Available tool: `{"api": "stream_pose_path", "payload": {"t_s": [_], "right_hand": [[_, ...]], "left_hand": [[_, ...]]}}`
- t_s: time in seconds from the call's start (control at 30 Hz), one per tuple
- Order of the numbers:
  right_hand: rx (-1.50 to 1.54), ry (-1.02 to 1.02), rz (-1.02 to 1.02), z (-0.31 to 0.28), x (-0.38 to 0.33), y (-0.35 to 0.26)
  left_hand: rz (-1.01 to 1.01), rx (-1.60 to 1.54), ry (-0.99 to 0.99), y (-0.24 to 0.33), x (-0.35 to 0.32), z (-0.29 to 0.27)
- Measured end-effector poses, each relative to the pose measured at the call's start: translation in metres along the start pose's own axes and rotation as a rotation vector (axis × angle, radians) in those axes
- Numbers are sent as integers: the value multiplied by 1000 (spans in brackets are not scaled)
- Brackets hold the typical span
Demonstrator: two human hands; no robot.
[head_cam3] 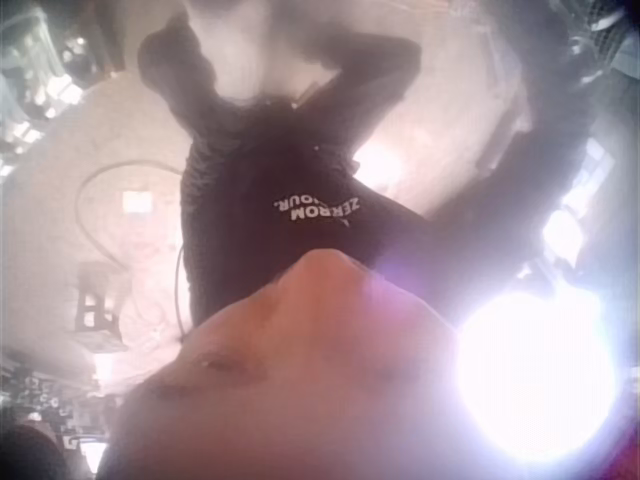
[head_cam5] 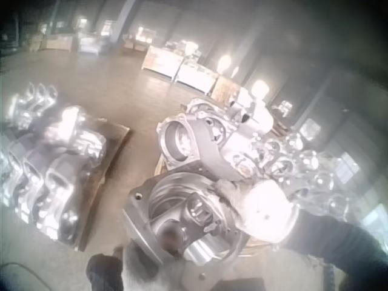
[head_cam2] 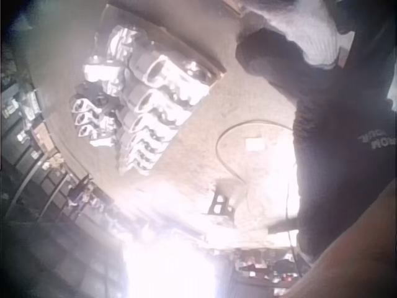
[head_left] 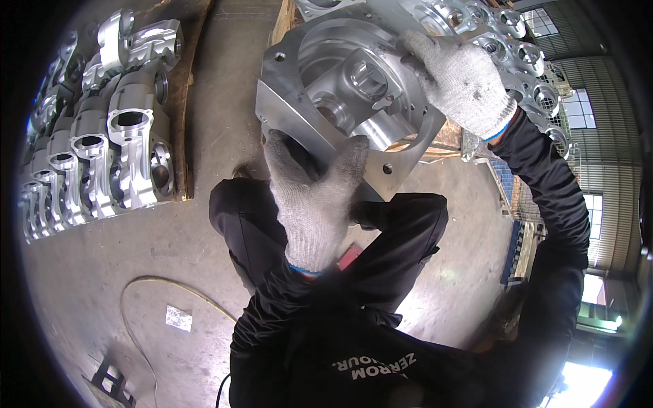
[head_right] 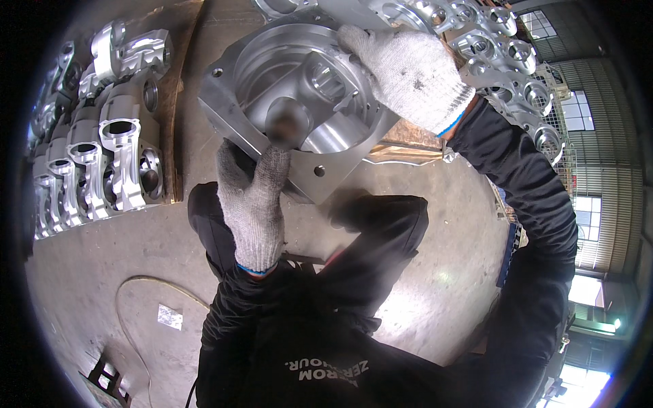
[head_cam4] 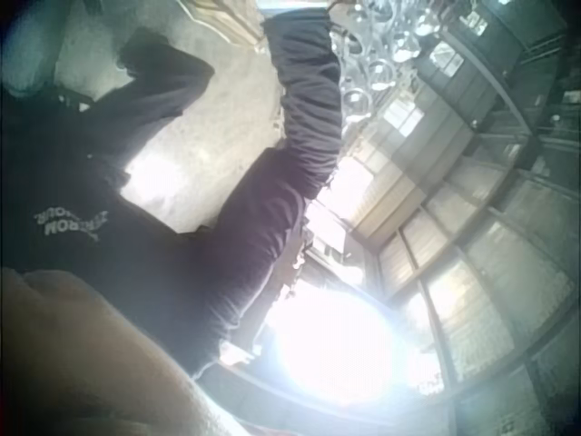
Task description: The person sits on the floor and uses a sanding pad to manually deburr and smooth the edges and surfaces of several large, silver metal castings. They handle the parts one by one, rotating them to access different areas, and place them back on a wooden pallet after finishing.
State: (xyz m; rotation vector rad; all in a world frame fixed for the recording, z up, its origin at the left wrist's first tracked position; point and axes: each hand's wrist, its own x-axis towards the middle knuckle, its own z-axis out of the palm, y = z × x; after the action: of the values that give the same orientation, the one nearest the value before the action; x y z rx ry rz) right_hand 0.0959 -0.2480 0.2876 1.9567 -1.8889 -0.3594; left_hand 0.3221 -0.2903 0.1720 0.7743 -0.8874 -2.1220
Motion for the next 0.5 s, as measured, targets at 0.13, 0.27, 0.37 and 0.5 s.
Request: {"api": "stream_pose_path", "payload": {"t_s": [0.13,0.27,0.37,0.5], "right_hand": [[11,21,-54,4,4,6],[-23,-62,-17,9,5,14],[-91,-96,18,1,11,11],[-47,-42,12,1,15,12]], "left_hand": [[23,-26,6,-3,0,1],[39,-29,-1,-5,0,0],[12,-7,-11,1,-1,0],[7,-4,-9,3,-1,-1]]}}
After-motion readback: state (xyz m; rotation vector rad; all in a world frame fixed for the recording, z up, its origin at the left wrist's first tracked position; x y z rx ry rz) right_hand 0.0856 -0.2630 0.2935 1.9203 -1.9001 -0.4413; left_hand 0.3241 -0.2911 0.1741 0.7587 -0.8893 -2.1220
